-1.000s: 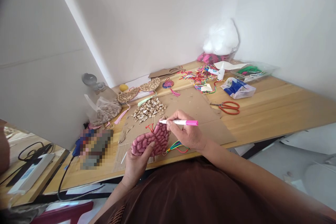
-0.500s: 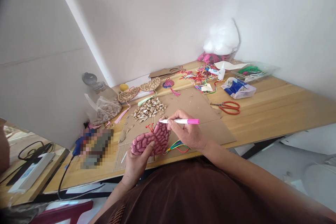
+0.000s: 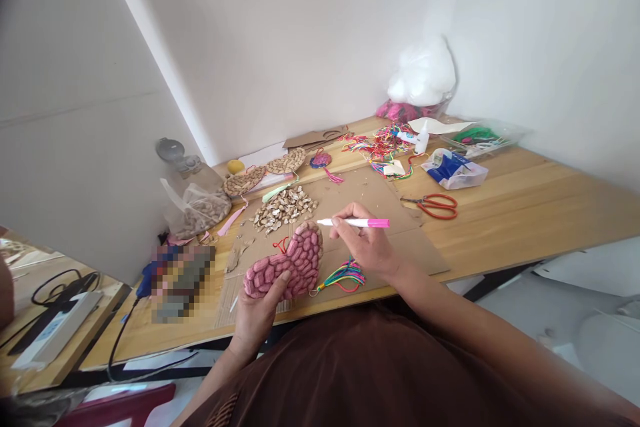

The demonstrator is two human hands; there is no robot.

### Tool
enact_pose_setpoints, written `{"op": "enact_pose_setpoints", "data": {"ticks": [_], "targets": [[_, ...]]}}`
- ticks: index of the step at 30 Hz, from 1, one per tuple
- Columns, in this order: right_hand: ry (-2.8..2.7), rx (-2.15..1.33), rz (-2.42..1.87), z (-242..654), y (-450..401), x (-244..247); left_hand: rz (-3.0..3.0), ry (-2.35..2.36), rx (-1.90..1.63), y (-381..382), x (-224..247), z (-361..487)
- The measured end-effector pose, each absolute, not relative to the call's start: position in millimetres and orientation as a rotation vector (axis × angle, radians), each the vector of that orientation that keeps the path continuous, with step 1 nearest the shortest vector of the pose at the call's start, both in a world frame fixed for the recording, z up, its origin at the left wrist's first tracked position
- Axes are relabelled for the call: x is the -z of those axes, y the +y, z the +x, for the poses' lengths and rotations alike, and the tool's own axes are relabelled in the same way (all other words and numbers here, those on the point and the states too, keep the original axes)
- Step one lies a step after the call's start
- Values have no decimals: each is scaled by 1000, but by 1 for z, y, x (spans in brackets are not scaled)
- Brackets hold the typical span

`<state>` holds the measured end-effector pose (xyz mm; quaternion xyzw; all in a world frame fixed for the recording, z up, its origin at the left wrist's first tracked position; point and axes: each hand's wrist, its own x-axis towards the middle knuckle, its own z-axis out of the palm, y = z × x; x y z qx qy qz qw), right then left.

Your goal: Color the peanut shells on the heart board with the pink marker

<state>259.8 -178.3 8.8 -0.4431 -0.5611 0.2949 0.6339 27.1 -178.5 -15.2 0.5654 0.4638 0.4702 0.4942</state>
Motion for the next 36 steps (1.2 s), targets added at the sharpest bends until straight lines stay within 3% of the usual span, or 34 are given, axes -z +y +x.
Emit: {"op": "enact_pose_setpoints", "data": {"ticks": [13,19,29,36], "targets": [[-992,-925,-1019,246,-168,5,1262,811,-990,-171,19,27],[-993,-981,-1016,245,-178,-7,1385,1008,-1340,-153,-6,1],[-1085,-1051,-953,219,-181,9,1505,608,-573,-158,-46,21],[-1163,-1070,-963,225,-189,7,1623,559,-412,-161,-54,27]]}}
